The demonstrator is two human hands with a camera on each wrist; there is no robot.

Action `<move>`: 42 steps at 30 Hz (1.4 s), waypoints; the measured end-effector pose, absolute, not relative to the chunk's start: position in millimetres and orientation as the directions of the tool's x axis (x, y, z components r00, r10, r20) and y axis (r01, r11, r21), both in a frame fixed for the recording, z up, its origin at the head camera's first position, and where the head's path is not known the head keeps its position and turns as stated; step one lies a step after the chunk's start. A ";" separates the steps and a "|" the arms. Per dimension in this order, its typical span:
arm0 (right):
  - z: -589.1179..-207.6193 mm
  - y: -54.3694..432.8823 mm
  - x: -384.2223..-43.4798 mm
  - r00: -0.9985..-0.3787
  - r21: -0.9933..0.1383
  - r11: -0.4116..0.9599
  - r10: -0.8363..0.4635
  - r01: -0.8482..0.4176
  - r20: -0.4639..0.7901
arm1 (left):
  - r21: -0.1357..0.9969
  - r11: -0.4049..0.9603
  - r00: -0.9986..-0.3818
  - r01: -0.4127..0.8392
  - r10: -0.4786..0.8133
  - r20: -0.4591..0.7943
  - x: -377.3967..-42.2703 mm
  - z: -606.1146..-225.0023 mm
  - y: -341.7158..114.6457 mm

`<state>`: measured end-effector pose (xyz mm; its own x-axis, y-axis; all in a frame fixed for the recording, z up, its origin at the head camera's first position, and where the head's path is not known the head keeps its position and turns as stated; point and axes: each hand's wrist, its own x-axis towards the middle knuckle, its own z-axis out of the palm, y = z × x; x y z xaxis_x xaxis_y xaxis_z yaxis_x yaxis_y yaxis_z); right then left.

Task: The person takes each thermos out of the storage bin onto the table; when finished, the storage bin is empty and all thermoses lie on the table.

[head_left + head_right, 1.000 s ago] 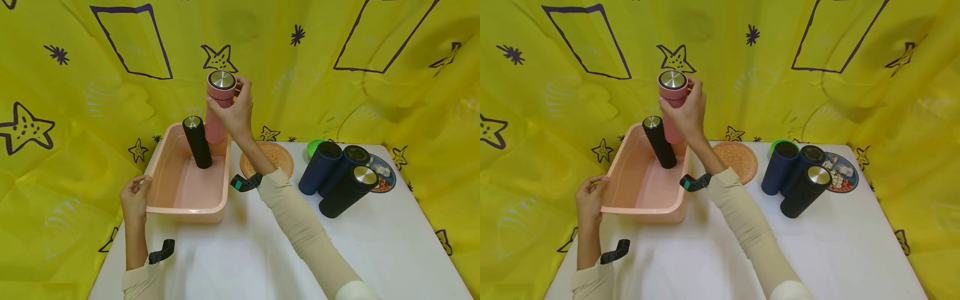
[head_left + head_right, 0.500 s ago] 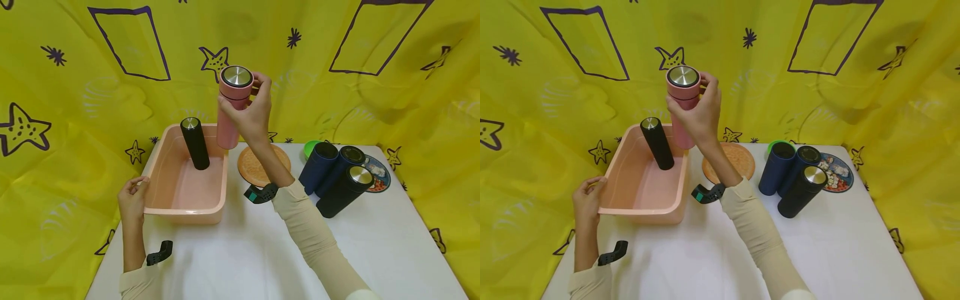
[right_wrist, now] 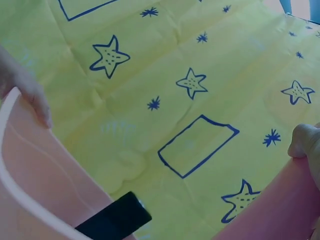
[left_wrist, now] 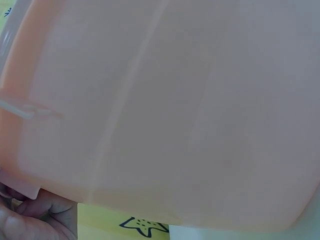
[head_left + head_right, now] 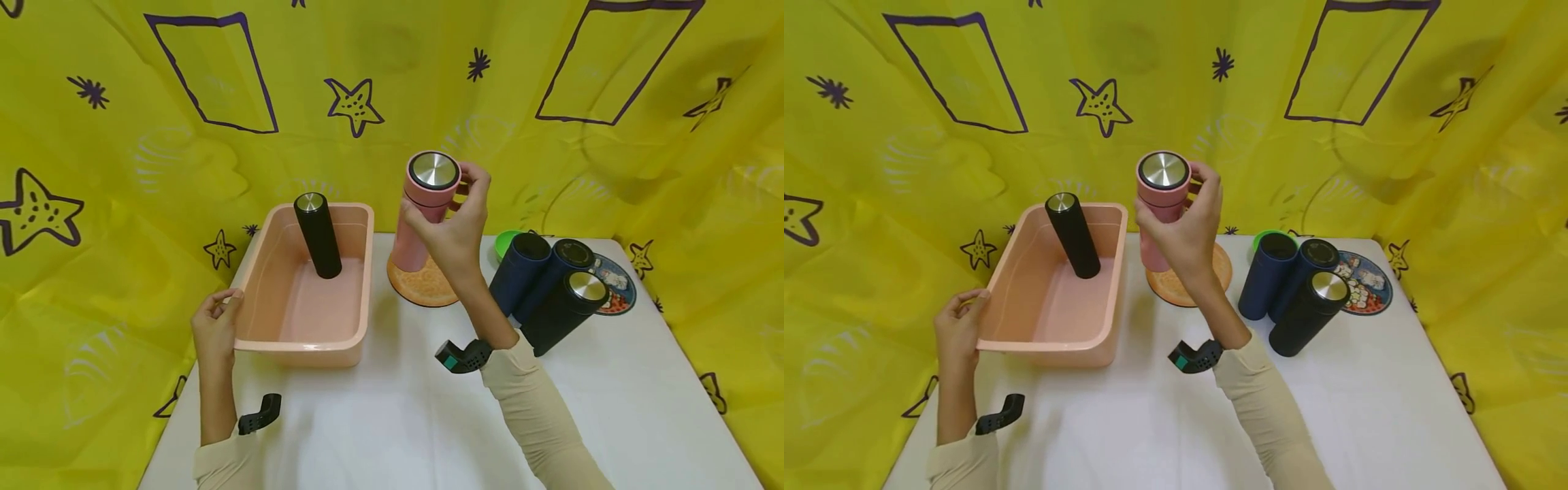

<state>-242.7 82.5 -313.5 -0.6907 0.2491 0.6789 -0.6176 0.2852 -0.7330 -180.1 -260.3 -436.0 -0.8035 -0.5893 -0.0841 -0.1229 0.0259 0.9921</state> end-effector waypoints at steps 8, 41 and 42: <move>-344.0 111.3 -221.0 -0.674 -0.746 0.319 0.321 -0.584 0.665 | 0.992 0.035 -0.801 -0.121 -0.593 -0.076 -180.1 -436.8 -259.7; -456.3 170.4 -193.5 -0.658 -0.840 0.436 0.534 -0.324 0.531 | 0.987 0.031 -0.797 -0.159 -0.593 -0.110 -181.2 -435.4 -259.0; -457.0 170.8 -193.7 -0.656 -0.838 0.436 0.534 -0.327 0.534 | 0.987 0.027 -0.796 -0.160 -0.595 -0.113 -180.6 -435.1 -258.7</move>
<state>-193.7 170.8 -457.0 -0.6555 0.5342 0.5337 -0.3273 0.4359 -0.8384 -180.6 -258.7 -435.1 -0.7960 -0.5946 -0.1130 -0.1600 0.0267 0.9868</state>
